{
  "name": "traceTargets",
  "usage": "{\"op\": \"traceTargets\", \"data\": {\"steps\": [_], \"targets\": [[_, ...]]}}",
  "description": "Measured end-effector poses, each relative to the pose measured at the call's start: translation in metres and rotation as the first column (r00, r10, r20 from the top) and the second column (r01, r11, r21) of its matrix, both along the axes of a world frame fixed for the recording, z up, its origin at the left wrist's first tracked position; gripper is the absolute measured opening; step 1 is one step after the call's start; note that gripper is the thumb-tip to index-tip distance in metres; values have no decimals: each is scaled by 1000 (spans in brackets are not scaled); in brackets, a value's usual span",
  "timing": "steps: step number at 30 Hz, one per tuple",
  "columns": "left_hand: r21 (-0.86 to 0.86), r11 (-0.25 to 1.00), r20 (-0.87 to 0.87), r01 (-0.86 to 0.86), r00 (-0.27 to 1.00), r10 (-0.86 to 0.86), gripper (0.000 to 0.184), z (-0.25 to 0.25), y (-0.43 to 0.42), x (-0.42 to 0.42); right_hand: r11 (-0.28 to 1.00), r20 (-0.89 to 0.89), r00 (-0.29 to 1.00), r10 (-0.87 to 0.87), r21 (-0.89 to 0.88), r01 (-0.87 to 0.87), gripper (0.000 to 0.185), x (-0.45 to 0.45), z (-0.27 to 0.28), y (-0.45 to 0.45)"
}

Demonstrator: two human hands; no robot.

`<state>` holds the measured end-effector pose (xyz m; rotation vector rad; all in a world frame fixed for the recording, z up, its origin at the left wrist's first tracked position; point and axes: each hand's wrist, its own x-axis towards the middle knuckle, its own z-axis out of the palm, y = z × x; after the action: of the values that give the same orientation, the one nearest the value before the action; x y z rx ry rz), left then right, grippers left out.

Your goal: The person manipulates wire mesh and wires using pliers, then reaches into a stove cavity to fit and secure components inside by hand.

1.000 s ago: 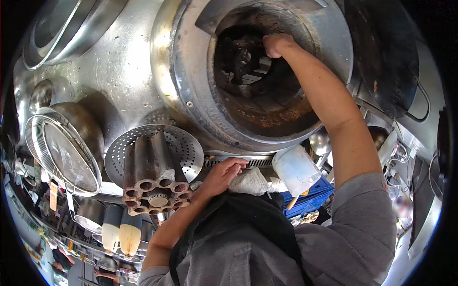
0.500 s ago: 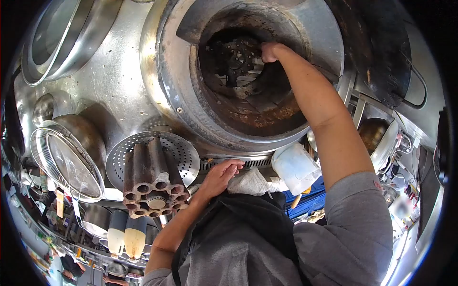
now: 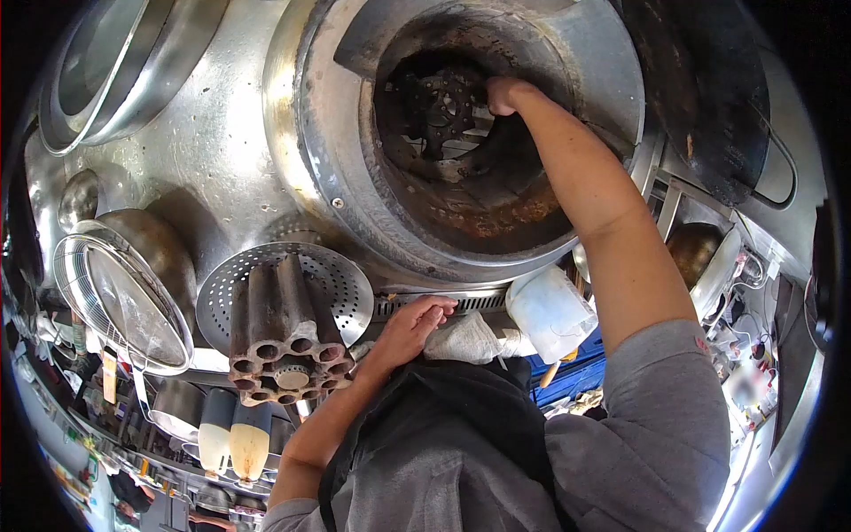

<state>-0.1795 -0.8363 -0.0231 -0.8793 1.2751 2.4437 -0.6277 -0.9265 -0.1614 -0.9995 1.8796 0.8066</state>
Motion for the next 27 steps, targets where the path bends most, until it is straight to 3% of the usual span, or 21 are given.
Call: {"op": "traceTargets", "data": {"steps": [1, 5, 14, 17, 19, 22, 27], "targets": [[9, 1000, 3, -3, 1000, 3, 30, 0, 0, 0, 998, -16, 1000, 21, -60, -22, 29, -1, -2, 3], [-10, 1000, 11, 18, 1000, -18, 30, 1, -2, -1, 998, -15, 998, 65, 2, -65, 31, -2, -6, 0], [13, 1000, 1, 1, 1000, -1, 30, 1, -1, -1, 998, -16, 1000, 14, -62, -15, 30, -1, 0, 0], [-2, 1000, 2, 9, 1000, -9, 30, 3, -3, -3, 997, -6, 998, 67, 37, -67, 31, 1, 5, -3], [-2, 1000, 7, 19, 1000, -19, 31, 3, -4, -4, 994, -10, 997, 77, -72, -78, 30, 1, 3, 1], [-11, 1000, -6, 22, 1000, -22, 31, -1, -1, -2, 999, 8, 999, 33, 1, -33, 30, 6, 17, -5], [-2, 1000, -19, 12, 1000, -12, 31, -3, 1, 0, 1000, -8, 1000, 4, -27, -4, 30, 4, 7, 0]]}}
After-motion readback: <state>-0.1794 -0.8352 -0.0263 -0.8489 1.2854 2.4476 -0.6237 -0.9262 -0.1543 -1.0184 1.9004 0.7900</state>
